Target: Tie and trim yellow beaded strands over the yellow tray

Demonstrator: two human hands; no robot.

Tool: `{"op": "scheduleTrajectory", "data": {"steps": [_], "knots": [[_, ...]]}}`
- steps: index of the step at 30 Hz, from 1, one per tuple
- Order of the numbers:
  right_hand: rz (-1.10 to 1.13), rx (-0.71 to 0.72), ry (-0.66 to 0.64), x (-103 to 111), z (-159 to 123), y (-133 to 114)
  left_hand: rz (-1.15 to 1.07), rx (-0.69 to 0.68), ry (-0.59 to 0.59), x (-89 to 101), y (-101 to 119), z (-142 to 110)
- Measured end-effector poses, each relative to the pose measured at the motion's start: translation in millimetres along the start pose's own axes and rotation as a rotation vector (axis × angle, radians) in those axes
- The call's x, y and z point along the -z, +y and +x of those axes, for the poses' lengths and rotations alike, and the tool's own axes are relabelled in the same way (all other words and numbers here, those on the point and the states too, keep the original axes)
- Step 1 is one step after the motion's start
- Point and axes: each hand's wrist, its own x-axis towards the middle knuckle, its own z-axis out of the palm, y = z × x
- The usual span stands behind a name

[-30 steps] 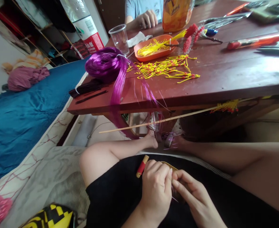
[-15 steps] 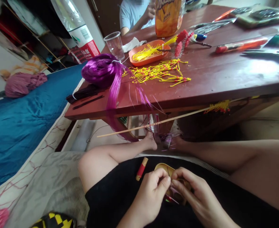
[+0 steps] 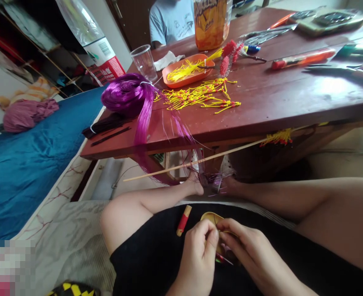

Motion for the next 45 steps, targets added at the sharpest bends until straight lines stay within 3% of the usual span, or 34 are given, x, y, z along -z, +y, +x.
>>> {"op": "scheduleTrajectory", "data": {"steps": [4,9,16,24,33,40,43,45], "knots": [[-0.040,0.019,0.049,-1,-3,-3,0.042,-0.041,0.019,-1.6,-2,-2],[-0.062,0.046,0.167,-10,-6,-2,-0.109,0.000,-0.007,-4.1,-9,-7],[0.308,-0.089,0.021,2,-8,2,-0.364,0.078,-0.054,-3.0,-7,-5],[0.248,-0.065,0.048,4,-13,6,-0.273,0.076,-0.051,-0.5,-2,-8],[0.383,-0.055,0.057,3,-14,-6,-0.420,0.162,-0.102,-0.7,-2,-10],[0.868,-0.202,0.067,-3,-15,-13,-0.789,0.122,-0.182,-8.8,-5,-10],[0.843,-0.187,0.027,-3,-12,-12,-0.761,0.150,-0.145,-5.2,-4,-10],[0.673,-0.172,-0.007,1,-9,-5,-0.644,0.142,-0.054,3.8,-5,-11]]}}
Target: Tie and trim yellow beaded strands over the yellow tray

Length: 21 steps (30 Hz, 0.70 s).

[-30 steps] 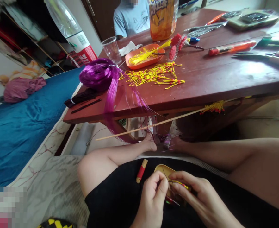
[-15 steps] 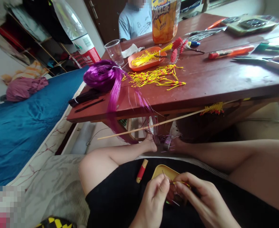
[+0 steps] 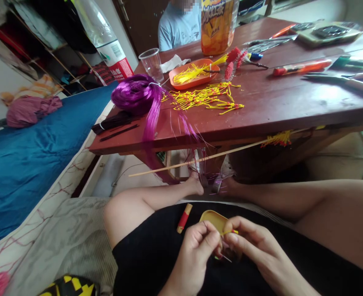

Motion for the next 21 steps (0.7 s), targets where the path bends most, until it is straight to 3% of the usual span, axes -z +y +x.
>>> {"op": "scheduleTrajectory", "data": {"steps": [5,7,11,15,21], "knots": [[-1.013,-0.050,-0.030,24,7,24,0.198,-0.185,0.263,34.8,17,-10],[-1.233,-0.089,-0.103,24,8,39,0.208,-0.260,0.314,44.6,25,-15],[-1.419,-0.153,-0.167,5,12,67,0.231,-0.312,0.296,46.3,32,-22],[-1.568,-0.183,-0.206,-11,16,80,0.197,-0.288,0.258,38.5,25,-24],[-1.621,-0.186,-0.152,-2,21,81,0.115,-0.252,0.246,31.8,17,-27]]}}
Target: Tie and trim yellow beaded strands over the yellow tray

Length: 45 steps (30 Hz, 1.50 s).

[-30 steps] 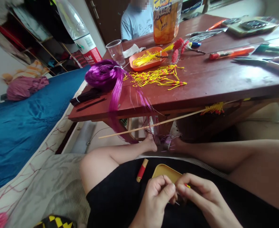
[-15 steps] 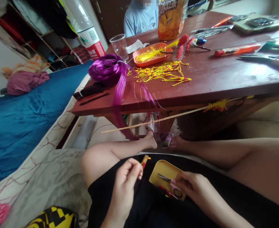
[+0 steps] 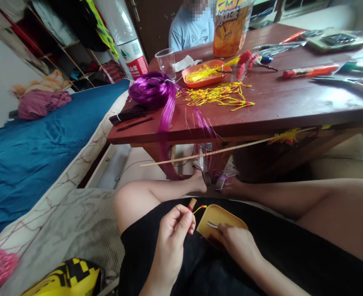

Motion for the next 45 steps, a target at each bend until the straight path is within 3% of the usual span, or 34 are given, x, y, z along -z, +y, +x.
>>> {"op": "scheduleTrajectory", "data": {"steps": [7,13,19,26,30,35,38,41,43,45], "knots": [[0.015,0.130,-0.050,-11,-7,-4,-0.009,0.011,-0.010,-2.6,-3,-2],[-0.016,0.105,-0.076,-19,-4,-15,0.005,0.020,0.003,-7.9,-3,-1],[0.053,0.071,-0.054,-17,-10,-12,0.011,0.062,0.022,-12.0,-5,-3],[0.081,0.043,0.059,-10,-15,-6,-0.047,0.063,0.013,-13.2,-12,-5],[0.081,0.115,0.087,-6,-17,-7,-0.061,0.052,0.028,-14.1,-11,-6],[0.073,0.135,0.165,25,-40,20,0.026,-0.004,0.013,-12.1,-9,-8],[0.498,0.185,0.271,58,-55,28,0.076,-0.009,-0.032,-16.0,-10,-11],[1.013,0.154,0.311,82,-60,14,0.098,0.011,-0.072,-23.1,-10,-14],[1.154,0.160,0.325,87,-57,1,0.112,0.022,-0.082,-26.5,-9,-17],[1.115,0.204,0.387,85,-54,-7,0.108,0.039,-0.092,-27.8,-9,-19]]}}
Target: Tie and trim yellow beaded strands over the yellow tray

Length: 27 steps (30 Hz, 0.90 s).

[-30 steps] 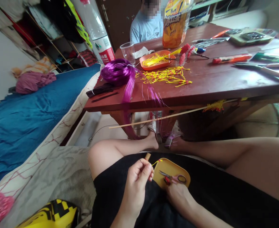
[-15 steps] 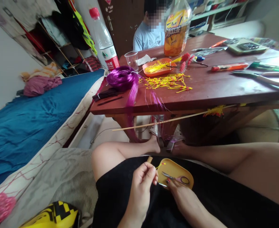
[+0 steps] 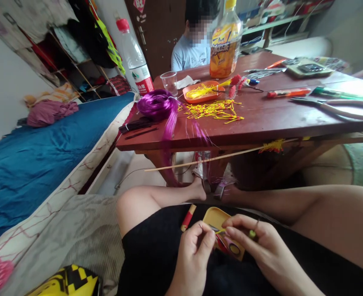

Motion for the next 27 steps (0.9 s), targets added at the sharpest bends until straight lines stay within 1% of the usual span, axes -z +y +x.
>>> {"op": "scheduleTrajectory", "data": {"steps": [3,5,6,7,9,11,14,18,20,25,27], "knots": [[-0.181,0.196,0.051,-5,-2,5,-0.090,0.078,-0.069,-0.8,-1,-1],[-0.300,0.326,0.062,-5,-5,8,-0.160,0.134,-0.121,-2.5,-2,0],[-0.359,0.385,0.061,-5,-6,9,-0.189,0.156,-0.127,-4.0,-3,1],[-0.418,0.440,0.066,-6,-6,10,-0.208,0.175,-0.117,-5.6,-3,2],[-0.532,0.526,0.082,-7,-7,13,-0.226,0.205,-0.059,-9.4,-3,5],[-0.626,0.569,0.093,-10,-6,17,-0.219,0.214,0.006,-12.8,-4,6],[-0.728,0.596,0.087,-13,-5,21,-0.198,0.193,0.083,-16.8,-6,8],[-0.776,0.615,0.087,-14,-2,23,-0.210,0.181,0.137,-19.9,-9,9],[-0.749,0.587,0.104,-13,-1,25,-0.219,0.184,0.148,-20.6,-10,9],[-0.602,0.485,0.222,-11,-1,32,-0.227,0.204,0.148,-19.1,-10,7],[-0.532,0.414,0.192,-10,-2,30,-0.208,0.194,0.154,-16.9,-10,7]]}}
